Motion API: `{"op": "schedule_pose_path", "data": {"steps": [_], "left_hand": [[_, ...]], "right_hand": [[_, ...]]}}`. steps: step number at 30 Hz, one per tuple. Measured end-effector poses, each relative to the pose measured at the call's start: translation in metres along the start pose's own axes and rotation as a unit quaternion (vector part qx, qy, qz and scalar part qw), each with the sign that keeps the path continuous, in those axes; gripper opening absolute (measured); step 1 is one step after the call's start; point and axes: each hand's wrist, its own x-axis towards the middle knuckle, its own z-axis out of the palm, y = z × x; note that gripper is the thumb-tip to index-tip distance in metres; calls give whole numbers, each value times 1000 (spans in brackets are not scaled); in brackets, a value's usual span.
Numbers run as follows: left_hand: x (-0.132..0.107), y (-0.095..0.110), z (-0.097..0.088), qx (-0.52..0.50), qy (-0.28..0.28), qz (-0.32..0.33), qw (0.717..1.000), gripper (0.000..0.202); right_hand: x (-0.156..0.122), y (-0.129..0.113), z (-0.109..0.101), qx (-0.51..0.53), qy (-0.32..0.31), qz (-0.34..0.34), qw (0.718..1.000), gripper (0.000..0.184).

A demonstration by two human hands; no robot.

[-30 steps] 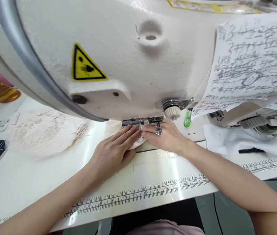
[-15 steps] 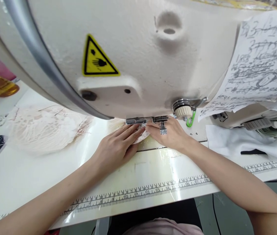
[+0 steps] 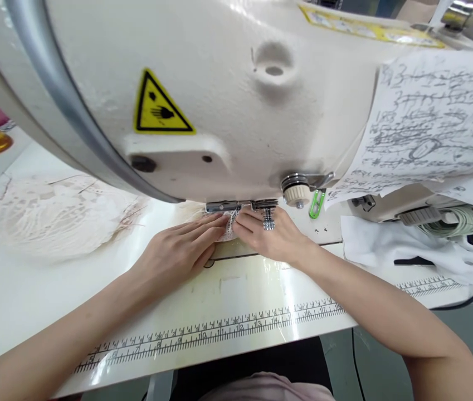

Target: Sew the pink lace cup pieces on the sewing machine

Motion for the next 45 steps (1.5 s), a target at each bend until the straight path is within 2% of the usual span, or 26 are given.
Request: {"op": "schedule_pose_path", "data": {"steps": [8, 16, 26, 29, 36, 39, 45], "left_hand": [[2, 1, 1, 22, 2, -10, 1000, 26], [2, 5, 4, 34, 12, -26, 999, 29], [4, 8, 7, 73, 38, -29, 996, 33], [5, 10, 7, 78, 48, -28, 995, 32], [7, 11, 9, 83, 43, -35, 995, 31], [7, 12, 9, 82, 35, -37, 995, 31], [6, 12, 8, 69, 14, -37, 997, 32]], "right_hand": [[1, -8, 9, 52, 45, 29, 997, 25], [2, -6, 3, 56, 44, 29, 997, 24], [1, 0, 8, 61, 56, 24, 996, 21], [0, -1, 6, 40, 64, 30, 997, 22], [-1, -5, -8, -88, 76, 58, 992, 18], [1, -6, -10, -69, 77, 81, 991, 21], [3, -1, -7, 45, 49, 123, 990, 27]]}}
